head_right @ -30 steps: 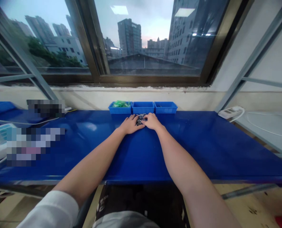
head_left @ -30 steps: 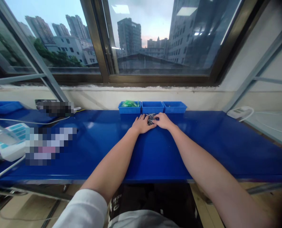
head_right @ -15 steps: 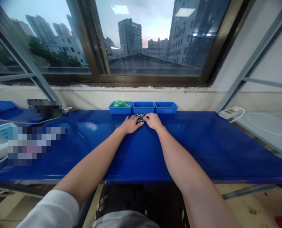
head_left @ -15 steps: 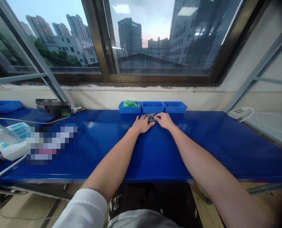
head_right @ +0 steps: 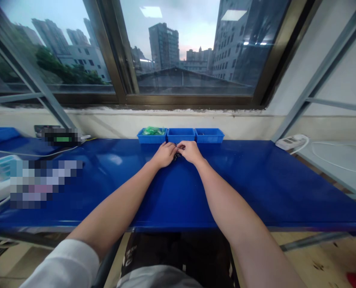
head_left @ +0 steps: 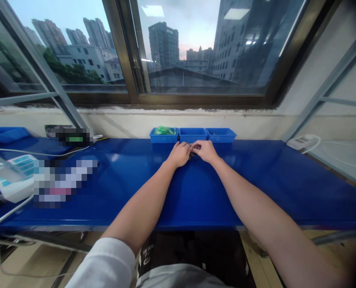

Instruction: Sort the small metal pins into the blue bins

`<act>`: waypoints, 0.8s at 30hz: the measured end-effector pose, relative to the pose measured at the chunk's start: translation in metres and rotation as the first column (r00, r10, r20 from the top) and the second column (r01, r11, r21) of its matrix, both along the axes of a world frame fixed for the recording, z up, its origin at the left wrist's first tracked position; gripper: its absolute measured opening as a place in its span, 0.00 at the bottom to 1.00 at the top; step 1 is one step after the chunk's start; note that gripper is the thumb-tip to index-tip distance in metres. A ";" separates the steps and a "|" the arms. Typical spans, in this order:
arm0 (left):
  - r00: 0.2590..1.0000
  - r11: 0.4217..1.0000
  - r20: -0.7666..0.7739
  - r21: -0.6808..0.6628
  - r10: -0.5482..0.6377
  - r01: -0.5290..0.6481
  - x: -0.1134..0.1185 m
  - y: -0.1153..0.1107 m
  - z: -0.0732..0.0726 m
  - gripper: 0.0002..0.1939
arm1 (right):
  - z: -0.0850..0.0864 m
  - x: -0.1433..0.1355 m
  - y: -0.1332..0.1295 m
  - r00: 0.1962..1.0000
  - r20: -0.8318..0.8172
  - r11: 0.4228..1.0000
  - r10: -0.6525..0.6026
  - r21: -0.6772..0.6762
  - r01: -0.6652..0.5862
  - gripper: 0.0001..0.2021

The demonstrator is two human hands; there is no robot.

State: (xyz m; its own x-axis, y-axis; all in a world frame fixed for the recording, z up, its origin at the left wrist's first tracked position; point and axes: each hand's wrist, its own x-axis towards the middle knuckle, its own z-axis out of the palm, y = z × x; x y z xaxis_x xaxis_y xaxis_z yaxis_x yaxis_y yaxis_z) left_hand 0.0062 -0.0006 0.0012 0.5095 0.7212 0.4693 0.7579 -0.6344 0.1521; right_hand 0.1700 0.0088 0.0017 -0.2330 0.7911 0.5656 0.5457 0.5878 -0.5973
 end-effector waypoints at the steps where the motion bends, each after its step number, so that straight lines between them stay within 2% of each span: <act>1: 1.000 1.000 0.016 0.010 -0.009 0.009 0.000 0.000 0.000 0.19 | 0.001 -0.001 0.000 1.000 -0.014 1.000 0.001 -0.009 -0.002 0.06; 8: 0.980 1.000 0.197 0.017 -0.013 0.010 -0.002 0.008 -0.004 0.19 | 0.003 -0.004 -0.003 0.999 -0.043 1.000 0.014 -0.002 -0.014 0.04; 15: 0.942 0.997 0.327 -0.039 0.074 -0.065 -0.002 0.009 -0.001 0.16 | 0.003 -0.003 -0.006 1.000 -0.013 0.998 0.009 -0.059 -0.009 0.11; 20: 0.927 0.988 0.349 -0.121 0.135 -0.098 -0.001 0.005 0.003 0.13 | 0.001 0.000 0.000 0.999 -0.024 0.989 0.029 -0.143 -0.032 0.13; 24: 0.930 0.987 0.342 -0.136 0.131 -0.089 0.000 0.004 0.003 0.13 | 0.000 0.002 0.003 1.000 -0.012 0.992 0.009 -0.123 -0.011 0.10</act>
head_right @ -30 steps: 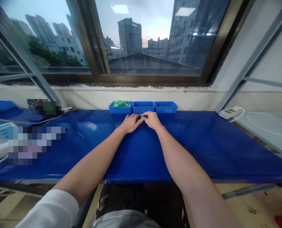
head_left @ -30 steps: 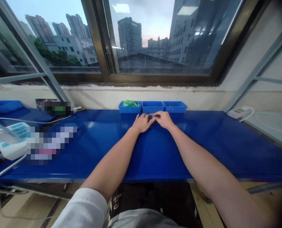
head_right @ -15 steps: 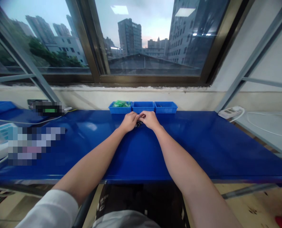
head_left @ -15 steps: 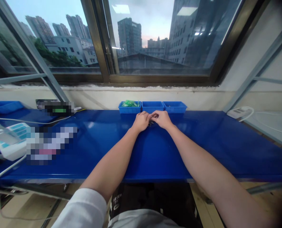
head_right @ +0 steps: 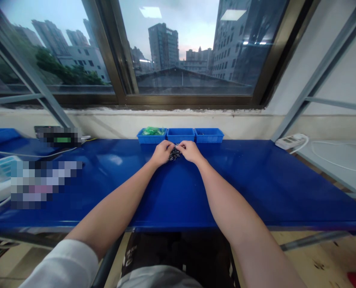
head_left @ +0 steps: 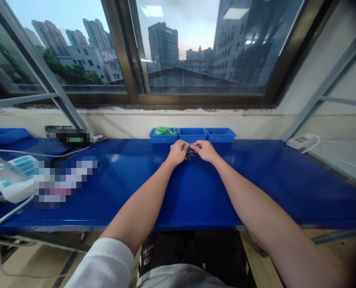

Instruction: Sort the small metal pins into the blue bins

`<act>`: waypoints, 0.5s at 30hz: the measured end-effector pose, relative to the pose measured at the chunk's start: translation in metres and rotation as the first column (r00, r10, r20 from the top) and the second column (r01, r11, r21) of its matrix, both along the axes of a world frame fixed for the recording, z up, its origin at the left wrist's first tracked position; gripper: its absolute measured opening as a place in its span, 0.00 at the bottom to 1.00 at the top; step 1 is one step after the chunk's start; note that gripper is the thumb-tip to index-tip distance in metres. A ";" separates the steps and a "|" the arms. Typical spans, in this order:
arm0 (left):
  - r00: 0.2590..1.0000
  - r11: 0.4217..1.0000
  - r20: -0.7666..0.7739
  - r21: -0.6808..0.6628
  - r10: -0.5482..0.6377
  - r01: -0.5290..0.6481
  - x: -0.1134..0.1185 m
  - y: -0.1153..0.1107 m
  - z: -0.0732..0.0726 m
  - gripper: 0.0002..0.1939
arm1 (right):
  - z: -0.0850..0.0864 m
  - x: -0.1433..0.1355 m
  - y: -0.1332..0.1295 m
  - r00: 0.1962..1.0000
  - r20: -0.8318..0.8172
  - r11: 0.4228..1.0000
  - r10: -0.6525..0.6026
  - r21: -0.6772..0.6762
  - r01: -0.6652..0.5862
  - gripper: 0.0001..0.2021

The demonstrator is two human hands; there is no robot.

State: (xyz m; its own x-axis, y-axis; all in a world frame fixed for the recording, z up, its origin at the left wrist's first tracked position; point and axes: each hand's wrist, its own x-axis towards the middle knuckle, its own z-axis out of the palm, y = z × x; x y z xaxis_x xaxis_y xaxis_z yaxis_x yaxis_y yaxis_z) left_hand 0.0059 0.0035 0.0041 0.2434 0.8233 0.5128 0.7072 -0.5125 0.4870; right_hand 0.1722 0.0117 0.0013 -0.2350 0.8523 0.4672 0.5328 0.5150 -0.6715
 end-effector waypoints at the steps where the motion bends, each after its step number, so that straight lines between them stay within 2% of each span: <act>1: 1.000 1.000 -0.009 -0.004 0.008 -0.008 0.000 0.000 0.000 0.14 | 0.000 0.000 0.000 1.000 0.003 1.000 -0.006 0.016 0.006 0.10; 6: 0.996 0.998 -0.054 -0.014 0.067 -0.068 -0.001 0.003 -0.002 0.15 | 0.000 -0.001 0.000 0.997 -0.073 1.000 0.013 0.025 -0.011 0.09; 10: 0.997 0.997 -0.019 0.006 0.081 -0.081 -0.001 0.004 -0.002 0.13 | 0.001 0.000 0.001 0.962 -0.262 0.993 0.081 -0.061 -0.100 0.12; 15: 0.999 0.999 0.025 -0.008 0.042 -0.042 0.000 0.001 -0.001 0.14 | 0.002 0.004 0.002 0.905 -0.422 0.976 0.049 -0.170 -0.133 0.16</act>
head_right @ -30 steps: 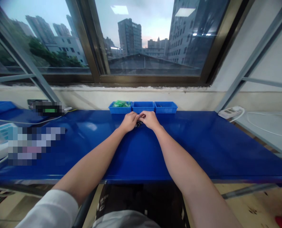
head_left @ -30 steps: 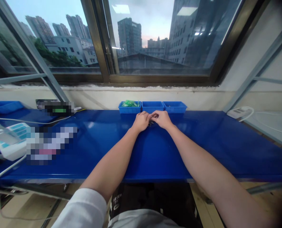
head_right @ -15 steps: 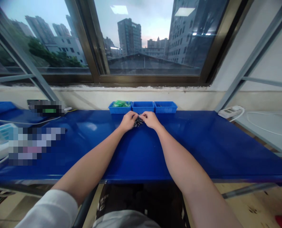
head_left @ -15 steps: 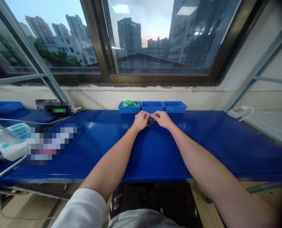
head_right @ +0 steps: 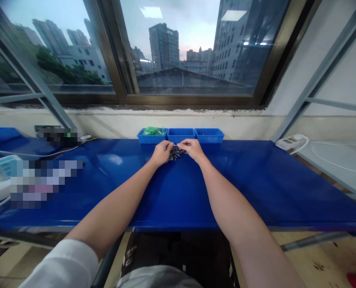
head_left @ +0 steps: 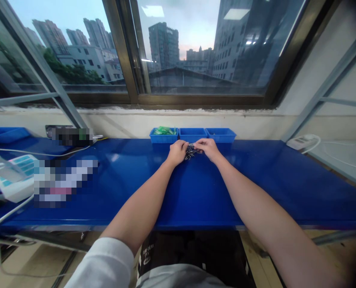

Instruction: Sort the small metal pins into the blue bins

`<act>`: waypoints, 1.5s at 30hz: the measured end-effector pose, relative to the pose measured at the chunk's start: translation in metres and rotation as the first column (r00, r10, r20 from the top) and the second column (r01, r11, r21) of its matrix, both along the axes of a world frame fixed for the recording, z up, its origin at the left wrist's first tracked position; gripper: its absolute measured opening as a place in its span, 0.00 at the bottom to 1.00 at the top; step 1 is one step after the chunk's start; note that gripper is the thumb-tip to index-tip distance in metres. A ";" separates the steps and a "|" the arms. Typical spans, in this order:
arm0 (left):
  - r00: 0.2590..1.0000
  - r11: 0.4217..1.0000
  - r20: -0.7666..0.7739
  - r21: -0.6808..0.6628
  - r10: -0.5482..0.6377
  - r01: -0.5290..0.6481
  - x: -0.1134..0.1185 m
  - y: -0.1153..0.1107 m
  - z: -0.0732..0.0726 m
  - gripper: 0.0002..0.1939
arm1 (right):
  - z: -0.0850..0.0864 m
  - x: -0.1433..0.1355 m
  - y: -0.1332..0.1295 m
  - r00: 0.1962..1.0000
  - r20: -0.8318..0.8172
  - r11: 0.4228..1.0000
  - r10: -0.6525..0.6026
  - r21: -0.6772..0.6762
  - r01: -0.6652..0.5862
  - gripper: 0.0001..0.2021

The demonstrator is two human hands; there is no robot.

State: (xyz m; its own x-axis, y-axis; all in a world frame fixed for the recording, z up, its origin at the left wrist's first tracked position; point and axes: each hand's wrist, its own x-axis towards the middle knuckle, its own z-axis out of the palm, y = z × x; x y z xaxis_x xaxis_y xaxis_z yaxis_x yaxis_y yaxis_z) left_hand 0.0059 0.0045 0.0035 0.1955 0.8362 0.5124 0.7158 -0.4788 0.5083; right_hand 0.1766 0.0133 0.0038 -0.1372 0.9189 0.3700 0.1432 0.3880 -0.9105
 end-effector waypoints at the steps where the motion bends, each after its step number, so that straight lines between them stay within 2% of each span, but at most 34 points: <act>1: 1.000 1.000 0.013 -0.009 -0.012 0.012 0.000 -0.001 0.000 0.15 | 0.000 0.001 0.000 1.000 -0.023 1.000 -0.017 0.000 0.017 0.16; 4: 0.999 1.000 0.049 -0.029 0.000 0.001 0.000 -0.002 0.001 0.17 | 0.001 0.006 0.002 0.992 -0.032 0.990 -0.124 0.068 0.126 0.14; 7: 0.996 0.997 0.057 -0.042 0.068 -0.066 -0.002 -0.001 0.001 0.19 | 0.001 0.014 0.004 0.946 0.044 0.932 -0.320 0.197 0.306 0.11; 11: 0.992 0.988 0.011 -0.085 0.127 -0.126 -0.004 0.000 -0.001 0.20 | -0.003 0.027 0.007 0.776 0.205 0.788 -0.596 0.335 0.517 0.14; 15: 0.989 0.985 -0.074 -0.107 0.130 -0.137 -0.003 -0.001 -0.003 0.20 | -0.005 0.037 0.011 0.636 0.301 0.699 -0.711 0.402 0.592 0.20; 20: 0.981 0.980 -0.147 -0.133 0.129 -0.149 -0.002 -0.003 -0.004 0.21 | -0.007 0.040 0.014 0.568 0.379 0.683 -0.730 0.373 0.629 0.24; 34: 0.970 0.979 -0.230 -0.169 0.077 -0.118 -0.003 -0.001 -0.008 0.23 | -0.012 0.042 0.018 0.615 0.420 0.733 -0.668 0.231 0.639 0.31; 40: 0.965 0.980 -0.256 -0.169 0.059 -0.105 -0.004 -0.001 -0.010 0.26 | -0.014 0.042 0.020 0.607 0.505 0.764 -0.614 0.185 0.618 0.37; 43: 0.957 0.983 -0.289 -0.162 0.037 -0.087 -0.004 -0.001 -0.010 0.29 | -0.015 0.040 0.021 0.593 0.523 0.766 -0.612 0.206 0.609 0.40; 45: 0.944 0.986 -0.329 -0.159 0.003 -0.059 -0.004 -0.003 -0.011 0.32 | -0.015 0.037 0.020 0.586 0.495 0.755 -0.642 0.271 0.597 0.38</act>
State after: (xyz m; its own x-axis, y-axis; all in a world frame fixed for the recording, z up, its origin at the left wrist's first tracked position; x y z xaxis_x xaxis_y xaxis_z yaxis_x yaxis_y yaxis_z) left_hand 0.0022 0.0020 -0.0073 0.3015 0.9116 0.2794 0.8686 -0.3835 0.3137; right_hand 0.2135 0.0334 -0.0108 0.2660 0.8320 0.4868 0.8140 0.0766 -0.5758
